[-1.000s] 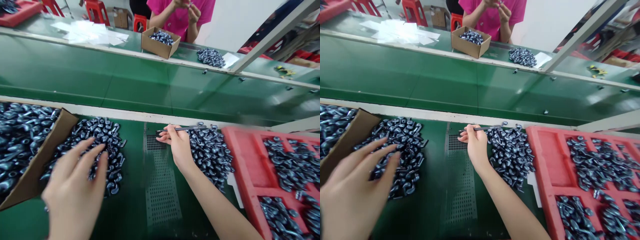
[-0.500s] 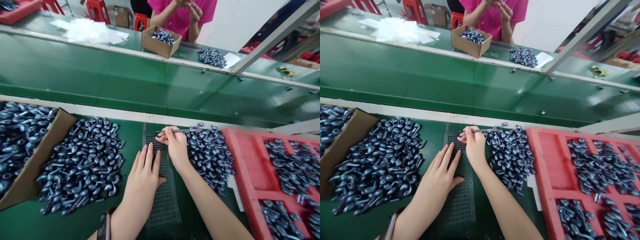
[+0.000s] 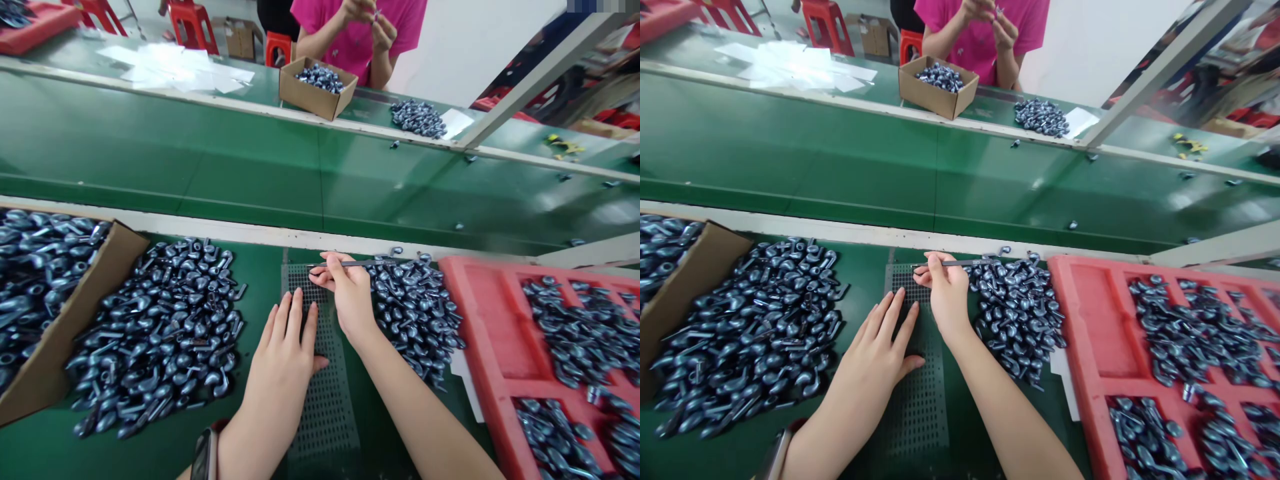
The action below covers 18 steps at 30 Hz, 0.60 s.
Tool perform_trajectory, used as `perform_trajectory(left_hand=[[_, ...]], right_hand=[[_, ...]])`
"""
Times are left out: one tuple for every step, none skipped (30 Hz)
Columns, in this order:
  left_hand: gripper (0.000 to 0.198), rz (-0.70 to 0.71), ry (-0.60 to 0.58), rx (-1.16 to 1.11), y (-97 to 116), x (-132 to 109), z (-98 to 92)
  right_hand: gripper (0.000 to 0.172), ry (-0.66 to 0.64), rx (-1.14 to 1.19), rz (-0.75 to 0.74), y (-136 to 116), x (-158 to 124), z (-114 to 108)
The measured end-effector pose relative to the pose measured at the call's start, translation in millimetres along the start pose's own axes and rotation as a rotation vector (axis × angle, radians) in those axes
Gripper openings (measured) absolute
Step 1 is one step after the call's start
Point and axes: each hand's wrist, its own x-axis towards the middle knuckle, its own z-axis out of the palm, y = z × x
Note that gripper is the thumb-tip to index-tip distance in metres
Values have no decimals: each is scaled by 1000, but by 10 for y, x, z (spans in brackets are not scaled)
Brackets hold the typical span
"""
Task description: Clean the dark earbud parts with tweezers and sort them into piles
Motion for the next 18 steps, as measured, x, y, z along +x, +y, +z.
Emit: perform_trajectory(left_hand=[[70, 2, -4, -3, 1, -3, -8], [70, 5, -9, -10, -1, -5, -22], [70, 6, -16, -23, -5, -4, -43], [68, 1, -27, -40, -13, 3, -72], [65, -8, -39, -69, -26, 22, -108], [58, -18, -48, -108, -42, 58, -150], [49, -17, -55, -153, -61, 117, -193], [38, -6, -59, -201, -80, 205, -233], [29, 16, -56, -248, -97, 326, -266], [25, 48, -47, -291, -107, 479, -286], [24, 86, -32, -329, -107, 663, -290], [25, 121, -12, -361, -97, 870, -278], [27, 157, 10, -392, -74, 1092, -250], [29, 201, 34, -421, -41, 1318, -209], [30, 272, 46, -450, 1, 1536, -157], [30, 361, 45, -476, 50, 1737, -100], [28, 455, 33, -500, 102, 1912, -41], [27, 544, 20, -520, 155, 2057, 16]], right_hand=[[16, -5, 16, 3, -6, -1, 8], [15, -9, 34, 4, -17, -8, 17], [15, -11, 53, 2, -37, -23, 25], [15, -11, 75, -3, -67, -50, 29], [14, -10, 99, -12, -109, -91, 26], [14, -7, 123, -27, -165, -148, 16], [13, -3, 146, -48, -234, -221, -3], [13, 3, 166, -73, -313, -309, -31], [13, 15, 183, -105, -398, -410, -65], [14, 30, 197, -140, -484, -519, -104], [14, 51, 209, -178, -565, -632, -145], [15, 69, 221, -211, -635, -742, -187], [16, 88, 230, -229, -692, -844, -228], [17, 108, 242, -233, -732, -935, -267], [18, 128, 256, -227, -755, -1011, -305], [19, 149, 270, -214, -763, -1072, -341], [19, 171, 282, -192, -760, -1117, -376], [18, 196, 293, -172, -748, -1150, -410]])
